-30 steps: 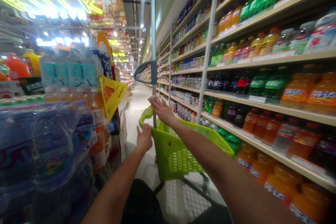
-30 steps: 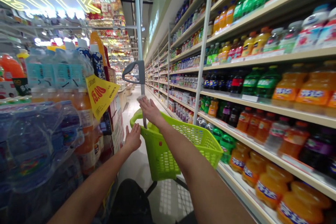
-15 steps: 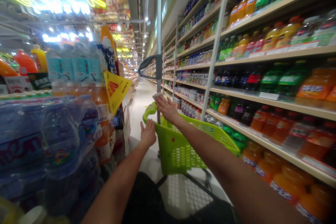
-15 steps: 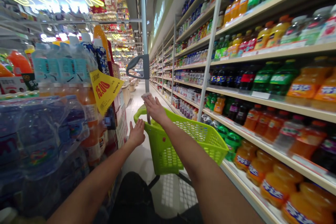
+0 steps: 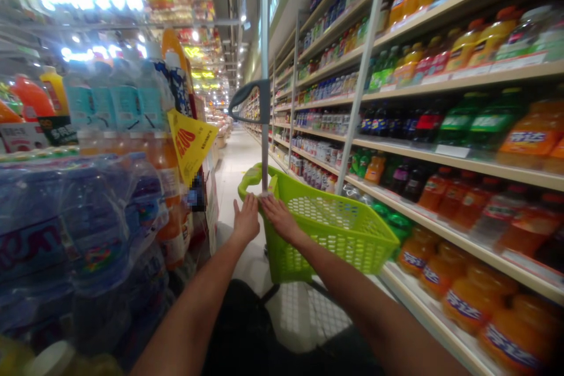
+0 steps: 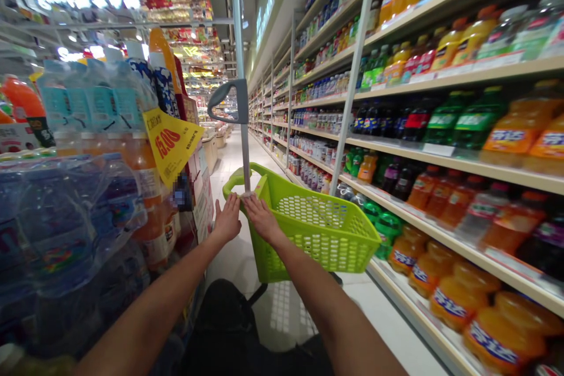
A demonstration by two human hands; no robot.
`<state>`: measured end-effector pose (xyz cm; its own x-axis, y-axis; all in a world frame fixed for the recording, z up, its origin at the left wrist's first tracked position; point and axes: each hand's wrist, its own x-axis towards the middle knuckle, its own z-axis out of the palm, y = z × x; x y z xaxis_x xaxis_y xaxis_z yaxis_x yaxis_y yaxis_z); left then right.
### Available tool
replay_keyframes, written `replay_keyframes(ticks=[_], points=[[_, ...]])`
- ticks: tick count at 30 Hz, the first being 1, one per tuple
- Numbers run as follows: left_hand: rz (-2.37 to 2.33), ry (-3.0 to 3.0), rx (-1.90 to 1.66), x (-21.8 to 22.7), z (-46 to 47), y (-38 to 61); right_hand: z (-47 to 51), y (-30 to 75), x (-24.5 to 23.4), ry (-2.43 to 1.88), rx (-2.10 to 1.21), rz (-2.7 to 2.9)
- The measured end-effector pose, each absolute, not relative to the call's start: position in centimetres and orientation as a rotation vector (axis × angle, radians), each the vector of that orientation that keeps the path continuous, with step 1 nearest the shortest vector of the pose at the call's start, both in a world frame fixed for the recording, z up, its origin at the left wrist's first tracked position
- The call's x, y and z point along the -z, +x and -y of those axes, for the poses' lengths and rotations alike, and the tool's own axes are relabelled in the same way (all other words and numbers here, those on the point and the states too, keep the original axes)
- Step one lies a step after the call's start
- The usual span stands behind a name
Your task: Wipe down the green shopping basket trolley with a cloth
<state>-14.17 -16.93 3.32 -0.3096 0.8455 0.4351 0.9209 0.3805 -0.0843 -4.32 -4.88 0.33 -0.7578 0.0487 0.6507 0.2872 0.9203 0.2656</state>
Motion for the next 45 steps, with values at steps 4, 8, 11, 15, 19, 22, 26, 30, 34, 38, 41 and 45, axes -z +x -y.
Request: replay_keyframes(ticks=[4, 8, 11, 15, 19, 22, 26, 30, 34, 38, 41, 45], points=[[2.215, -1.486, 0.325, -3.6, 16.7, -13.9, 4.7, -4.7, -1.6, -0.276, 0.448, 2.336], [2.19, -1.501, 0.339, -3.7, 16.7, -13.5, 4.9, -4.5, -0.9, -0.251, 0.474, 2.358], [2.208, -1.514, 0.308, -3.6, 16.9, -13.7, 4.7, -4.2, -0.8, -0.185, 0.52, 2.4], [2.241, -1.472, 0.316, -3.6, 16.9, -14.2, 4.3, -4.4, -4.1, -0.181, 0.556, 2.364], [2.23, -1.469, 0.342, -3.4, 16.8, -14.1, 4.5, -4.7, -6.2, -0.235, 0.539, 2.298], [2.233, -1.488, 0.328, -2.3, 17.1, -13.8, 4.9, -4.7, -3.9, -0.253, 0.539, 2.319], [2.261, -1.527, 0.293, -0.3, 17.6, -13.7, 5.6, -4.5, 1.6, -0.258, 0.529, 2.331], [2.27, -1.549, 0.25, 1.7, 18.0, -13.7, 6.1, -4.2, 5.6, -0.252, 0.483, 2.354], [2.264, -1.593, 0.191, 4.4, 18.4, -13.7, 6.4, -3.5, 9.0, -0.269, 0.415, 2.448], [2.27, -1.637, 0.14, 6.6, 18.9, -13.8, 6.4, -2.6, 12.5, -0.279, 0.337, 2.582], [2.288, -1.623, 0.129, 6.7, 19.1, -14.0, 6.5, -1.9, 13.7, -0.293, 0.262, 2.622], [2.316, -1.585, 0.133, 5.2, 18.8, -14.2, 6.2, -1.6, 11.1, -0.229, 0.13, 2.503]])
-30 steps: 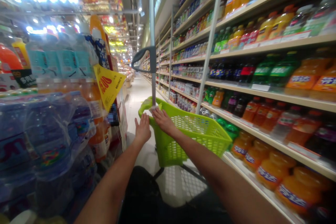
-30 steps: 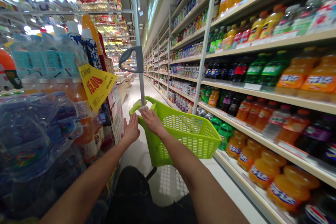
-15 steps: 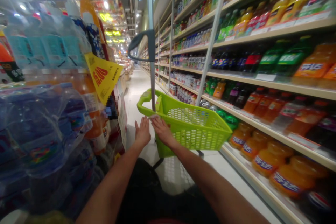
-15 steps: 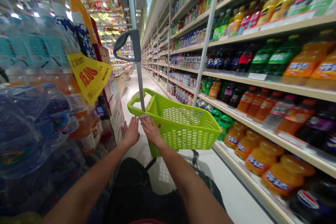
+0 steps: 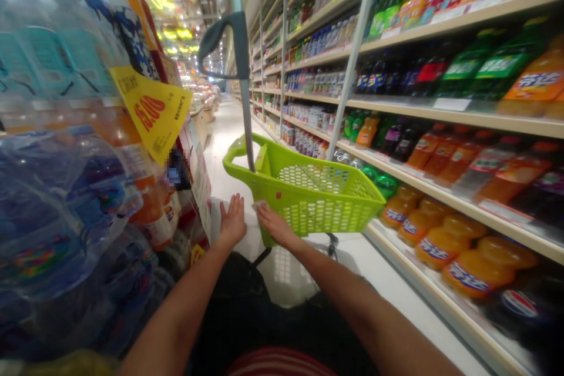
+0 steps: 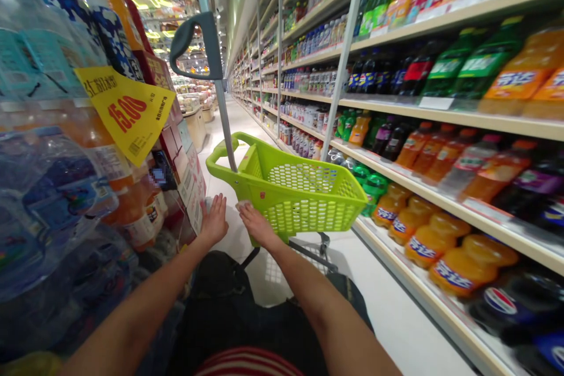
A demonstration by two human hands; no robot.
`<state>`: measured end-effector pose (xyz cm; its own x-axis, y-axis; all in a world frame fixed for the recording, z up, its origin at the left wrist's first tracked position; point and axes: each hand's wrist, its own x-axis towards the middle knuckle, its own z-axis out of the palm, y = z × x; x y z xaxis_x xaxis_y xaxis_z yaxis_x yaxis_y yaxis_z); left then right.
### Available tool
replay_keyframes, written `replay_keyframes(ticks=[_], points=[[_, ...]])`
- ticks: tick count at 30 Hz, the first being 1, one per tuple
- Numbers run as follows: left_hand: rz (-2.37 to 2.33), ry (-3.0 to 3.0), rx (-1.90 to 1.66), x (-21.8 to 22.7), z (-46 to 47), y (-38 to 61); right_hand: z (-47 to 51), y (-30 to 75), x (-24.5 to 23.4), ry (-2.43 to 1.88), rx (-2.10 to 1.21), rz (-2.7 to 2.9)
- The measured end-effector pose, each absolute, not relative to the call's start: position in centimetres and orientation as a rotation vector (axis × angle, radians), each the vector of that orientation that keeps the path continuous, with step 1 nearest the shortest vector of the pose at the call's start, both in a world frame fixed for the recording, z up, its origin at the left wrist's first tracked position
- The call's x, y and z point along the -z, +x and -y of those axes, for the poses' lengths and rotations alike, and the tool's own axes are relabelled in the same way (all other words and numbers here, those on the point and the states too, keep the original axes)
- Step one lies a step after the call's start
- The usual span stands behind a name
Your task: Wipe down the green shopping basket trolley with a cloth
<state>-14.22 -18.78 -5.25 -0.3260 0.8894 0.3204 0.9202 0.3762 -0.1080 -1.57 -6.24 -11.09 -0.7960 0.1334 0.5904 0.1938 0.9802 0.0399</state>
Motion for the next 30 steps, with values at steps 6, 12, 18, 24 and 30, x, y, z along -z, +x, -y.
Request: replay_keyframes(ticks=[6, 12, 18, 24, 30], points=[[2.311, -1.492, 0.201, 2.7, 18.0, -14.4, 4.9, -2.9, 4.1, -0.285, 0.154, 2.263], [2.277, -1.574, 0.138, 3.2, 17.9, -13.4, 5.5, -3.3, 7.3, -0.301, 0.221, 2.403], [2.259, -1.675, 0.101, 4.9, 18.0, -12.0, 6.1, -1.8, 13.3, -0.283, 0.19, 2.531], [2.283, -1.637, 0.127, 4.6, 17.8, -12.3, 5.9, -1.3, 10.4, -0.163, 0.131, 2.409], [2.305, -1.577, 0.206, 3.0, 17.0, -12.0, 4.0, -2.0, 4.7, -0.279, 0.144, 2.224]])
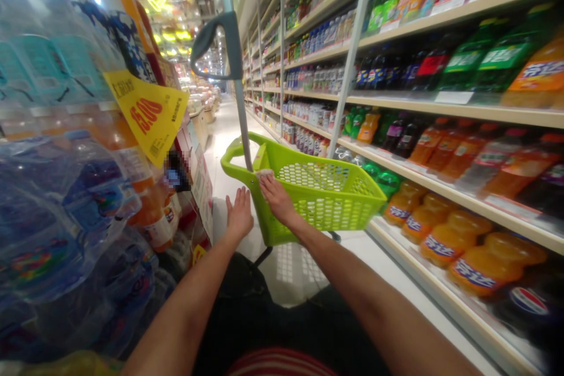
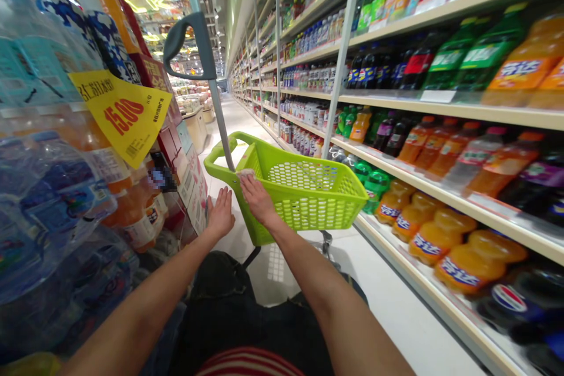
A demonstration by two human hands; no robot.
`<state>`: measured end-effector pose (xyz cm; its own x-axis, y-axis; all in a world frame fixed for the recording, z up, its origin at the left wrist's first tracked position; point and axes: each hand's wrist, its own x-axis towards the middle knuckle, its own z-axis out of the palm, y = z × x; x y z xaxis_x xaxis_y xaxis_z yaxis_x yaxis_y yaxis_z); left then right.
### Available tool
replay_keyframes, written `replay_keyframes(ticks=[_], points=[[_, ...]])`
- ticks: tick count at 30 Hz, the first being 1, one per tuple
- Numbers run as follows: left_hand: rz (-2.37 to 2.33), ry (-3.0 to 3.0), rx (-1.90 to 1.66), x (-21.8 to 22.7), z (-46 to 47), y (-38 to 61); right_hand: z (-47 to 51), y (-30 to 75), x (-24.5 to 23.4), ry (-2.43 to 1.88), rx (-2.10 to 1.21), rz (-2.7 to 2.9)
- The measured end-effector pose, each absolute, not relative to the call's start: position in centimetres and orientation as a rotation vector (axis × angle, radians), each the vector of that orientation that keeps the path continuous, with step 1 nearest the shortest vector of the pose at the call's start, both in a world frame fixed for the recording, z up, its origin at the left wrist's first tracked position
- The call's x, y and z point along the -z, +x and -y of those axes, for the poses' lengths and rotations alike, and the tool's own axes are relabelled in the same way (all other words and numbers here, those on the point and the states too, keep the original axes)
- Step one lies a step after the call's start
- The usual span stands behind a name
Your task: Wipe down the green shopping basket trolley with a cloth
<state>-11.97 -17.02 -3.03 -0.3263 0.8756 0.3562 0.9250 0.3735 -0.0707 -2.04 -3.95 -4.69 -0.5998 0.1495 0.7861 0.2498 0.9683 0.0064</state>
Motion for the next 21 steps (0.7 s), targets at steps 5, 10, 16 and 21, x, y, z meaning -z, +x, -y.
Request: replay_keyframes(ticks=[5, 10, 16, 21], points=[[2.26, -1.647, 0.202, 3.1, 16.1, -10.7, 3.1, -1.8, 7.5, -0.336, 0.156, 2.285], [2.21, -1.732, 0.192, 3.8, 15.4, -9.0, 3.3, 0.1, 12.6, -0.404, 0.13, 2.41], [2.223, -1.724, 0.194, 3.4, 14.6, -8.0, 3.1, 2.3, 10.2, -0.342, 0.139, 2.271], [2.223, -1.685, 0.187, 2.0, 13.5, -7.5, 2.0, 2.5, 6.8, -0.414, 0.157, 2.216]])
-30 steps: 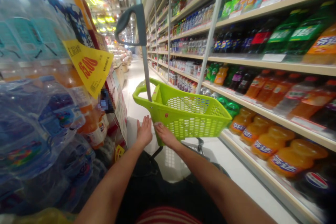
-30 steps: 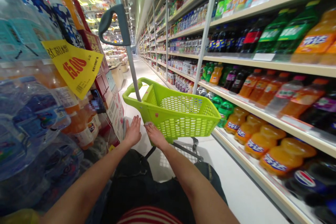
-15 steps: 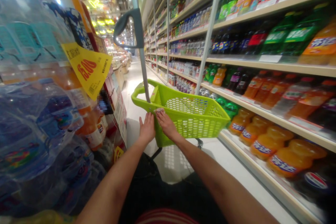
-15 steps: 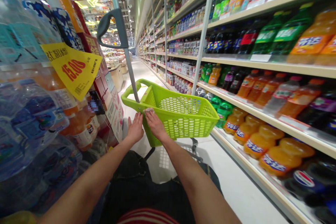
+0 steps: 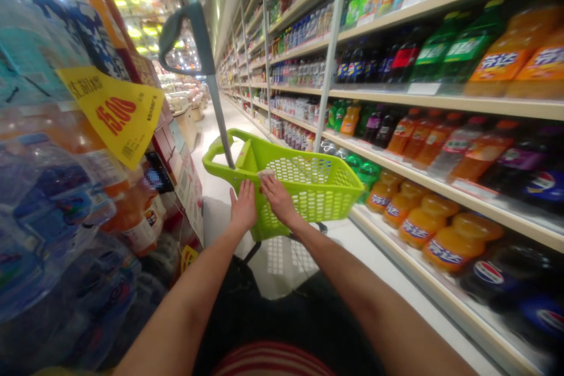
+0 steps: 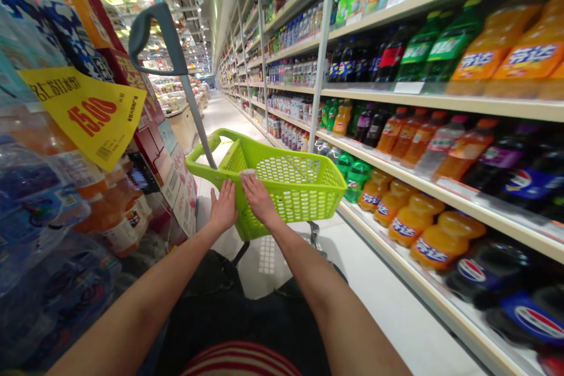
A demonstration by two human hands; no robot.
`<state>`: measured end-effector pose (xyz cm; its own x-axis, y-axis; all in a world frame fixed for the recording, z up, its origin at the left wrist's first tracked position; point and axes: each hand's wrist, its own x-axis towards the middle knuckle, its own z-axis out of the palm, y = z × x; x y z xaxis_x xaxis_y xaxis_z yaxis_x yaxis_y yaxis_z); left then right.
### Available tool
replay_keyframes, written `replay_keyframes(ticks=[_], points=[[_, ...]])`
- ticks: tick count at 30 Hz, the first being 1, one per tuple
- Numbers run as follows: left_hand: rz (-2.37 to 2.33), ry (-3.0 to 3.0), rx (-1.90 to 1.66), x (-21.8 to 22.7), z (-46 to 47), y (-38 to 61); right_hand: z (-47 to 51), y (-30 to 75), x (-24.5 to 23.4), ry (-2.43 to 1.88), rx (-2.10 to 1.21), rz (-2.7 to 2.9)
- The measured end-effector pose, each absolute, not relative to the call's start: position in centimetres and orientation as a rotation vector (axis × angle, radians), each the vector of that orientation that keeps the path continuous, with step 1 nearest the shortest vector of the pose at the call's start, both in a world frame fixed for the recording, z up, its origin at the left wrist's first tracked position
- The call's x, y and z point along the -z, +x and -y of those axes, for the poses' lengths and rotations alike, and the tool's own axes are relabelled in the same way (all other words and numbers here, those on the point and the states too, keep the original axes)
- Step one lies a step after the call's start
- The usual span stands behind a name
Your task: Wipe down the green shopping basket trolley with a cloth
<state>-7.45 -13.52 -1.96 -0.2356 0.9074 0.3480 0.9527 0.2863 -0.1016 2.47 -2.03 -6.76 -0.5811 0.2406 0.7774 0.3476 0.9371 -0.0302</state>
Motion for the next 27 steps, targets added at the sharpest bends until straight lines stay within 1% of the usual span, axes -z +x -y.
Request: replay_keyframes(ticks=[2, 8, 10, 13, 18, 21, 24, 27], points=[[2.193, -1.72, 0.169, 2.0, 13.2, -7.0, 1.7, 2.7, 7.5, -0.445, 0.168, 2.268], [2.141, -1.854, 0.078, 4.3, 13.1, -5.4, 1.7, 4.4, 13.3, -0.511, 0.184, 2.397], [2.137, -1.893, 0.05, 5.0, 13.1, -4.9, 1.7, 5.1, 14.5, -0.492, 0.186, 2.423], [2.132, -1.909, 0.041, 5.3, 12.8, -4.5, 1.7, 5.9, 14.1, -0.456, 0.18, 2.407], [2.137, -1.808, 0.098, 4.0, 11.7, -4.3, 0.6, 6.8, 9.7, -0.411, 0.179, 2.223], [2.127, -1.782, 0.104, 3.0, 11.2, -4.0, -0.4, 7.2, 8.4, -0.407, 0.201, 2.178], [2.108, -1.805, 0.09, 2.9, 10.8, -3.3, -1.2, 7.6, 9.8, -0.425, 0.247, 2.205], [2.092, -1.851, 0.065, 3.7, 10.6, -2.5, -1.3, 8.1, 13.2, -0.447, 0.279, 2.247]])
